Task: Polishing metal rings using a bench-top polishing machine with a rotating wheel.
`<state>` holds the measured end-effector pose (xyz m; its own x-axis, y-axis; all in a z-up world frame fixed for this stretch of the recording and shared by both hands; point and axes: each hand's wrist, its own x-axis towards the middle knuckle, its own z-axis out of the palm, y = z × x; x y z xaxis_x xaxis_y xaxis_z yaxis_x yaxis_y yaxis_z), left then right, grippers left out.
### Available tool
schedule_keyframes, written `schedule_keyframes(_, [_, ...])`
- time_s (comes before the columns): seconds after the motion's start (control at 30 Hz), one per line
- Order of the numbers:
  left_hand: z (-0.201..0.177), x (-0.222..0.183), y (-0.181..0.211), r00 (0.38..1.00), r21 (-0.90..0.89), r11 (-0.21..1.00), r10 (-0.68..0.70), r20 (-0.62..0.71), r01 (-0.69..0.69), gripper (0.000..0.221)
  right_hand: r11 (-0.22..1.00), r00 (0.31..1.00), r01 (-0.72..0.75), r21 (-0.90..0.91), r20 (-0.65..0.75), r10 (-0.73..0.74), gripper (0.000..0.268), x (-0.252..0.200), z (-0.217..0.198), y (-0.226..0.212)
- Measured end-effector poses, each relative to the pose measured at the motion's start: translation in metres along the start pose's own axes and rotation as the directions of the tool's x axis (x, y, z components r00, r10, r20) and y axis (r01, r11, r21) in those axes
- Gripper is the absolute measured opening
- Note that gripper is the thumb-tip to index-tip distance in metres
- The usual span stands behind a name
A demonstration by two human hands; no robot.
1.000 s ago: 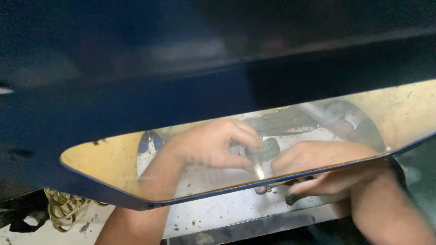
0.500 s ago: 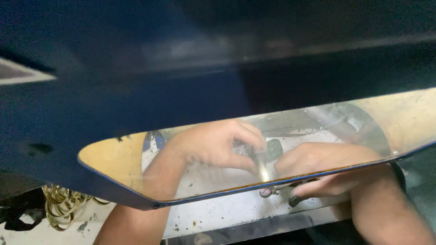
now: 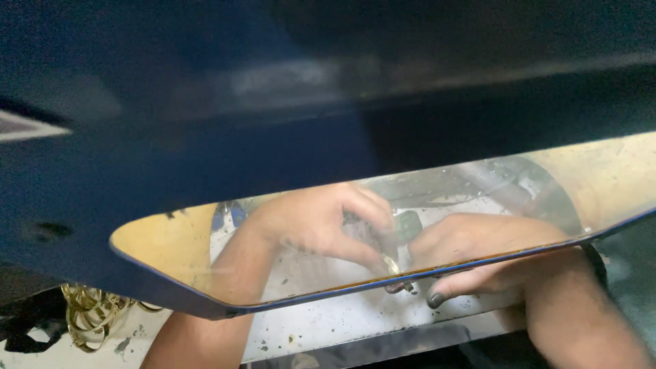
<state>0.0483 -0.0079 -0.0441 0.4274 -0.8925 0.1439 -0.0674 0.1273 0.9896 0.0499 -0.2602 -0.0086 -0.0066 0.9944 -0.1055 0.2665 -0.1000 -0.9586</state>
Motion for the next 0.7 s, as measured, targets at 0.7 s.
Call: schedule_keyframes(0.7, [0.048, 0.024, 0.049, 0.487, -0.178, 0.943, -0.299, -0.821, 0.279, 0.038, 0.915, 0.123, -0.374, 0.150, -0.970, 0.209, 0.021, -0.012, 0.025, -0.004])
